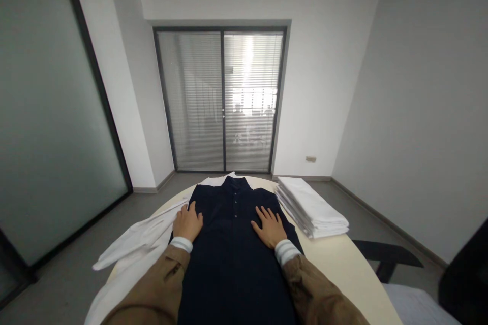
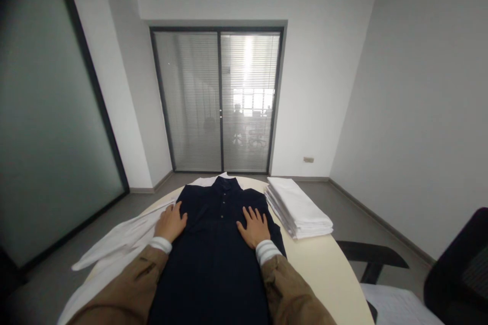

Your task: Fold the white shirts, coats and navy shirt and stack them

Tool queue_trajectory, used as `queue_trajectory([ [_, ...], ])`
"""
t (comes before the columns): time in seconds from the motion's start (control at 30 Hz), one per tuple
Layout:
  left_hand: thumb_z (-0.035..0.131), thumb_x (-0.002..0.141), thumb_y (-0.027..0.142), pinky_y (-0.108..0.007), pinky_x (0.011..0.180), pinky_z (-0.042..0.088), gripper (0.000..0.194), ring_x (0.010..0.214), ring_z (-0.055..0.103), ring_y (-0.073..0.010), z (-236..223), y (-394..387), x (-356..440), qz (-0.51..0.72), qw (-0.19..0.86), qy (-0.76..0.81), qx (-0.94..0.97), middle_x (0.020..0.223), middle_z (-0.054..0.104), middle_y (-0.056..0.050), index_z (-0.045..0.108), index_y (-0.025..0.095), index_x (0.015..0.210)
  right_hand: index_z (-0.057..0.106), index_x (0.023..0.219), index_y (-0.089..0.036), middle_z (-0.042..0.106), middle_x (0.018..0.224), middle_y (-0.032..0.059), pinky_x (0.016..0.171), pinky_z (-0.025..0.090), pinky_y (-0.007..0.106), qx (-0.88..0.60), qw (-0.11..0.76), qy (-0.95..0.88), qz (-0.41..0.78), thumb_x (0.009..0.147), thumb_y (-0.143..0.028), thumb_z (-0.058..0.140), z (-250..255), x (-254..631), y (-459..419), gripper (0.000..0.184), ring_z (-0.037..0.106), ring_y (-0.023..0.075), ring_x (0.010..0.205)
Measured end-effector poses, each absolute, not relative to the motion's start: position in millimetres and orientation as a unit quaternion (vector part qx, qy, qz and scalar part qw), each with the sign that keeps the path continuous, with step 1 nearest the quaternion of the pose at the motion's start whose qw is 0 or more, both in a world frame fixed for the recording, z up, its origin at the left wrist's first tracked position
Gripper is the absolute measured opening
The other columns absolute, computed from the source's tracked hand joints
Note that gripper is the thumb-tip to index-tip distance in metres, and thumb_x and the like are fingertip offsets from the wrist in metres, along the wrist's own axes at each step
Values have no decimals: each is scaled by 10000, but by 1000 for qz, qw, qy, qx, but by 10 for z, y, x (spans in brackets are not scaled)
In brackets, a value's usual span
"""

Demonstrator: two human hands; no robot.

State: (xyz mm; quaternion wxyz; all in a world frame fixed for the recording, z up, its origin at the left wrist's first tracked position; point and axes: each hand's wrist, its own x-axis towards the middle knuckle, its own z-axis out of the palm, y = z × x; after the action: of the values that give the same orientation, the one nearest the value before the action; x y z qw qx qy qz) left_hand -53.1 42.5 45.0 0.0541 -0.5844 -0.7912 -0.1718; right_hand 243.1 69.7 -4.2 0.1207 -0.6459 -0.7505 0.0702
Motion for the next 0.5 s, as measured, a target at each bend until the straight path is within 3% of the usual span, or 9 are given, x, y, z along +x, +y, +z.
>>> queue_trajectory([
  [0.13,494,910,365,-402,873,483,546,1134,615,-330,462,513,-849,-142,-18,-798,-585,1259,614,-191,422,149,1406,252,1543,-279,253,1609,38,1181,65,507,-640,122,-755,76,922,-606,323,-46,2452,699,705,162,288,1486],
  [0.27,610,850,401,-371,843,494,523,1065,663,-319,471,572,-949,-113,-84,-786,-601,1185,680,-174,523,139,1294,266,1539,-279,257,1607,33,1183,60,501,-638,121,-757,77,923,-593,326,-51,2462,701,694,161,281,1487],
  [0.5,577,883,228,-303,993,417,488,1240,562,-244,634,589,-705,-150,-33,-744,-650,1350,591,-141,474,163,1356,272,1536,-283,274,1601,25,1184,74,504,-637,121,-758,74,924,-583,332,-45,2461,693,684,172,273,1485],
])
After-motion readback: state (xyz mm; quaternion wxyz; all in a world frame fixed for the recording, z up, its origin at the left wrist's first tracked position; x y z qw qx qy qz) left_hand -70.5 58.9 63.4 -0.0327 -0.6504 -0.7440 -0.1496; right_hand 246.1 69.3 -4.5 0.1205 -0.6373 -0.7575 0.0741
